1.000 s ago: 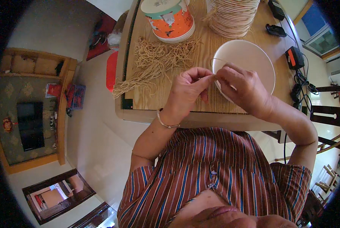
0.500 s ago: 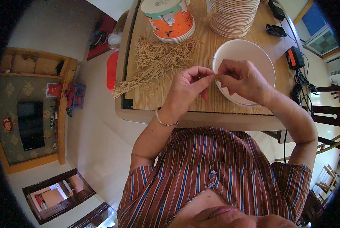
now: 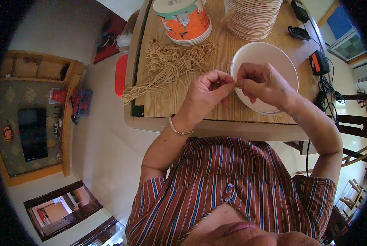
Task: Thread string through holes in paper buckets to create handles.
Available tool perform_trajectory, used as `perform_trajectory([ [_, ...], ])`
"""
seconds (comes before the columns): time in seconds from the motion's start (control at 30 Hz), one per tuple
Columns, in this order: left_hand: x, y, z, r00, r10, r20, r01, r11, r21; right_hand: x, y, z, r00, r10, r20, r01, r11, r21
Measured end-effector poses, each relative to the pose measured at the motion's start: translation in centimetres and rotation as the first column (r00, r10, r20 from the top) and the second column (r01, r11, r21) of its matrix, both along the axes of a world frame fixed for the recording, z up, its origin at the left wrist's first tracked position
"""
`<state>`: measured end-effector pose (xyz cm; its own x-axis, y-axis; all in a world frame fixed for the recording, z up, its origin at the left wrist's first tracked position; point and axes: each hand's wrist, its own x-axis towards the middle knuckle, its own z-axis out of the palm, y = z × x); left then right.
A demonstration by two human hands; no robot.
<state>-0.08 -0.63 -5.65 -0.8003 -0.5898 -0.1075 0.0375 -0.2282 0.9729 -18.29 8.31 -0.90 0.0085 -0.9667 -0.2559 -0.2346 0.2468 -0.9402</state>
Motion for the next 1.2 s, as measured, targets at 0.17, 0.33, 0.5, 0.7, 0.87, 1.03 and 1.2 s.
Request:
perform_trajectory([
  [0.17,0.1,-0.1,-0.2,0.998,-0.023,-0.056,0.028,0.995,0.091,0.0,0.0,0.5,1.000,0.012,0.029,-0.013,0.999,0.037],
  [0.33,0.1,-0.2,-0.4,0.996,-0.011,-0.085,0.024,0.988,0.150,-0.2,0.0,0.1,0.995,-0.008,0.103,0.006,1.000,0.022],
  [0.5,0.0,0.0,-1.0,0.995,0.018,-0.100,0.003,0.979,0.202,0.1,0.1,-0.9,0.999,0.017,-0.039,-0.018,0.999,-0.036],
  [0.7,0.0,0.0,-0.6,0.997,0.010,-0.081,0.005,0.984,0.180,0.2,0.3,-0.8,1.000,-0.020,-0.016,0.020,0.999,-0.027],
  [0.87,0.1,0.1,-0.6,0.997,0.021,-0.074,-0.007,0.983,0.183,0.3,0.4,-0.4,0.999,-0.027,-0.028,0.026,0.999,-0.027],
  [1.03,0.1,0.1,-0.6,0.997,0.008,-0.073,0.004,0.988,0.152,-0.4,0.0,0.0,0.997,0.010,0.079,-0.016,0.997,0.080],
  [1.2,0.1,0.5,-0.1,1.000,-0.002,-0.024,0.000,0.997,-0.075,-0.6,-0.1,-0.2,0.988,0.001,0.158,-0.012,0.998,0.067],
])
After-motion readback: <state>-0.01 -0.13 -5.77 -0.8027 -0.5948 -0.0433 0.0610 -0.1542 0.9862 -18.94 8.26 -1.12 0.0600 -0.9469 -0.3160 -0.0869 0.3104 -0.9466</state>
